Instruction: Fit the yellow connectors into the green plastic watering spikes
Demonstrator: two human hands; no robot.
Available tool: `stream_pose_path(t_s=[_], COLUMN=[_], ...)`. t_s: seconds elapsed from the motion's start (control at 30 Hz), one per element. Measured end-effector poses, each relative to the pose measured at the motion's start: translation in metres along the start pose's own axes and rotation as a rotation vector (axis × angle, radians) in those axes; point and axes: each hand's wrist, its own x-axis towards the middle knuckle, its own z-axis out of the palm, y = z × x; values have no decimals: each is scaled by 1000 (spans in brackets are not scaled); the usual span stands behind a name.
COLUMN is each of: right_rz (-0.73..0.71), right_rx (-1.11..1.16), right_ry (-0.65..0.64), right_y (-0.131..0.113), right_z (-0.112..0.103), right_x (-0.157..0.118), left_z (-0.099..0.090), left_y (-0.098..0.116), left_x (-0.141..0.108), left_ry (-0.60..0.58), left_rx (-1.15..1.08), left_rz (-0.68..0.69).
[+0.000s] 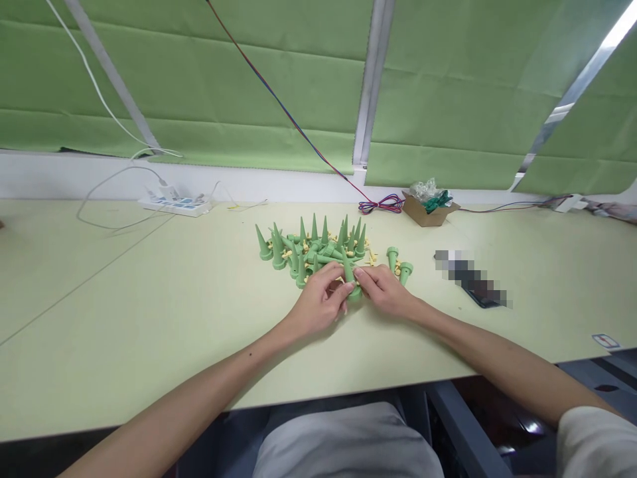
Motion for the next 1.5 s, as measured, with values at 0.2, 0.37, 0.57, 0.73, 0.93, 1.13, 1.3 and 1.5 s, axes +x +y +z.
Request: stream_pose_path(t_s=[0.2, 0.37, 0.57, 0.73, 0.93, 1.13, 1.3, 1.5], right_rz=[-40, -57, -106, -186, -248, -266, -270, -291], right_rx=[0, -26, -99, -139, -173, -195, -192, -184], right_ry=[15, 28, 134, 134, 100, 46, 15, 6], right_y=[1, 1, 0, 1, -1, -4, -6, -7], right_z=[-2, -2, 0, 3, 8, 7, 5, 4], right_x=[-3, -2, 1, -1, -5, -6, -5, -5], left_z=[-2, -4, 0, 0, 0, -1, -2, -2], left_y=[4, 3, 3, -2, -7, -10, -13, -13], left_x=[3, 4, 4, 5, 6, 6, 5, 6], left_ry=[-106, -127, -8, 31, -16, -37, -48, -48], left_rx=[-211, -256, -228, -205, -205, -228, -230, -231], left_rz=[-101, -135, -123, -95, -97, -100, -108, -100])
